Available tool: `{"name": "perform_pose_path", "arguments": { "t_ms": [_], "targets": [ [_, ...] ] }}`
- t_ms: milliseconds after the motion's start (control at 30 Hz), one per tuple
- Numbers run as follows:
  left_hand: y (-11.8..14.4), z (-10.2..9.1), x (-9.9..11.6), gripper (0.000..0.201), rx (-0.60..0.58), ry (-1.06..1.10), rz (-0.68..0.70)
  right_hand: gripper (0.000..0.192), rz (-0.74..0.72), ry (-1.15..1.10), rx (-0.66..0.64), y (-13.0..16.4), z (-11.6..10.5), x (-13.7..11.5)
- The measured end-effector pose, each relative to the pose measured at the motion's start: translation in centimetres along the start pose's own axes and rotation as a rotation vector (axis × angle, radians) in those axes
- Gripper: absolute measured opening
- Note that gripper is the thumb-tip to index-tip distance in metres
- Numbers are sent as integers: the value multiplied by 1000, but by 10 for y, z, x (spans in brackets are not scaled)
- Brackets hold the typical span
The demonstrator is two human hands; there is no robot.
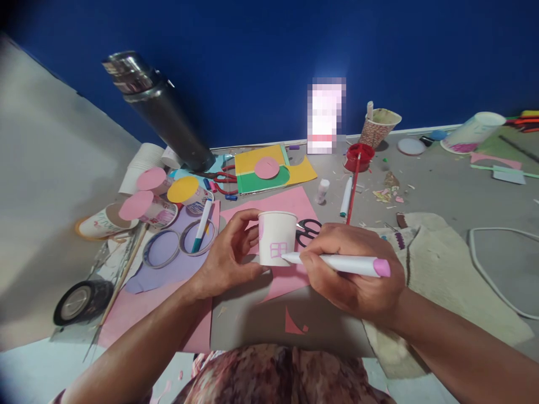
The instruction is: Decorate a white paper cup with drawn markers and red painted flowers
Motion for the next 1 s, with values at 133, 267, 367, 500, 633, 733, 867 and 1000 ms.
{"name": "perform_pose_path", "arguments": {
  "t_ms": [133, 267, 367, 500, 633, 733, 867, 1000],
  "targets": [
    [-1, 1, 1, 75, -4, -11, 5, 19, 45, -29, 53, 6, -1, 10],
    [-1, 2, 0, 73, -10, -27, 22, 18, 34, -27, 36, 9, 1, 15],
    [0, 3, 0, 73, -10, -20, 16, 18, 48, -14, 15, 10, 3, 16],
    [0, 3, 1, 72, -13, -18, 19, 18, 56, -89, 61, 12, 1, 19],
    [0, 2, 3, 73, -11, -91, 65, 10, 96, -69, 176, 14, -3, 25],
    [2, 1, 6, 74, 2, -201, 74, 14, 106, -42, 192, 13, -1, 29],
    [5, 2, 9, 83, -33, -318, 93, 16, 82, 104, 199, 6, 1, 30],
    [6, 3, 9, 91, -84, -316, 98, 14, 86, 182, 25, -3, 5, 33]
  ]
}}
Point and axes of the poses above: each hand's wrist, its own y-axis away from the middle knuckle, its own z-axis out of the palm, x = y × z, the point moved 4 cm from there along -y, towards the middle knuckle, and after that the axes turned 5 degrees about -x, right-handed, at the moved point
